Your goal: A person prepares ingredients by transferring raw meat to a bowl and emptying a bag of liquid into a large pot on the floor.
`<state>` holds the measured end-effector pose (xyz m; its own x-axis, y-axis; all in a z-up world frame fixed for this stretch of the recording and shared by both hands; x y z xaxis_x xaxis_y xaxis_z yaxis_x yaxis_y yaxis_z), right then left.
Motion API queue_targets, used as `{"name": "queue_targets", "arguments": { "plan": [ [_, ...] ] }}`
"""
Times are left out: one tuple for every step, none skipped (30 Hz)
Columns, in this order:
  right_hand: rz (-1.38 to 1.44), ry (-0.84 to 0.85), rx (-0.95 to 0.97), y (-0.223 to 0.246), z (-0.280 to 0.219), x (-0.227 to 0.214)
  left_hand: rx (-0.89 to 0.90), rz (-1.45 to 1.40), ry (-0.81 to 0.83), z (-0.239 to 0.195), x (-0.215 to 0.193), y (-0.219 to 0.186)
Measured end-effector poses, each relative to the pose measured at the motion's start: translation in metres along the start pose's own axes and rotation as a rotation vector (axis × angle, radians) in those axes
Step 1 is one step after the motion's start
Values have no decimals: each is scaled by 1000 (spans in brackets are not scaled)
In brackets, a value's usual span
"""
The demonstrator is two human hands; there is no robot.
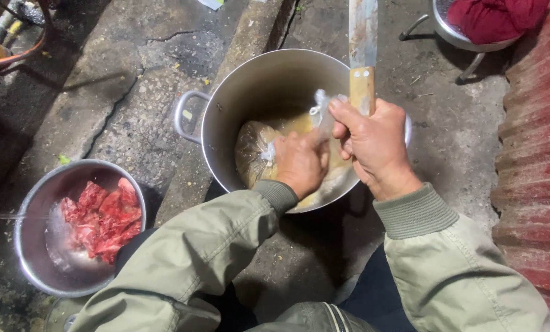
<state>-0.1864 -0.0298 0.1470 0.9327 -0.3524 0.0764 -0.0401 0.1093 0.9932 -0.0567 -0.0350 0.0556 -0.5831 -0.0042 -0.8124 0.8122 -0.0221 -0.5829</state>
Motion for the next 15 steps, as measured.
{"name": "queue_targets", "arguments": {
  "plan": [
    [-10,0,-7,1,1,-2,5,-1,-38,8,11,12],
    [-21,-1,-15,2,2,-3,10,-2,-77,17,22,23],
    [-21,-5,-16,1,4,-6,14,-2,-75,21,19,25],
    [-56,-13,-19,0,7,-10,-13,13,-66,27,16,30],
    [-90,-19,-21,-1,9,-13,-42,30,-58,32,12,35],
    [-89,-20,-21,-3,12,-16,-40,31,-57,38,9,39],
    [-134,-21,-42,-3,15,-19,-130,-36,-2,45,7,49],
    [-179,-21,-63,-3,17,-22,-220,-104,53,52,6,59],
    [-177,-23,-66,-3,18,-24,-216,-103,52,58,4,62],
    [-246,-30,-103,0,19,-27,-243,-230,82,63,3,67],
    [-316,-35,-140,3,19,-29,-272,-359,112,68,2,72],
    [-315,-35,-141,-7,25,-33,-271,-358,112,70,-9,69],
    [-381,-19,-180,-14,31,-37,-299,-418,125,72,-20,67],
    [-446,-4,-219,-22,38,-40,-326,-478,139,74,-31,65],
    [-446,-4,-221,-20,33,-38,-324,-478,138,76,-34,68]
  ]
}}
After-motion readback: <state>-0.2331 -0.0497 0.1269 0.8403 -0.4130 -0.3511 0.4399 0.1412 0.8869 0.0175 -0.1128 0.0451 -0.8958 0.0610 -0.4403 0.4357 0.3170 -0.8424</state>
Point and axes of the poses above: each hand's wrist, its own z-axis towards the middle knuckle, its own x-axis out of the palm, y = z × x, the point moved 7 cm from there along z, towards the middle knuckle, and after that the axes turned 15 degrees about -x, right-handed, at the moved point
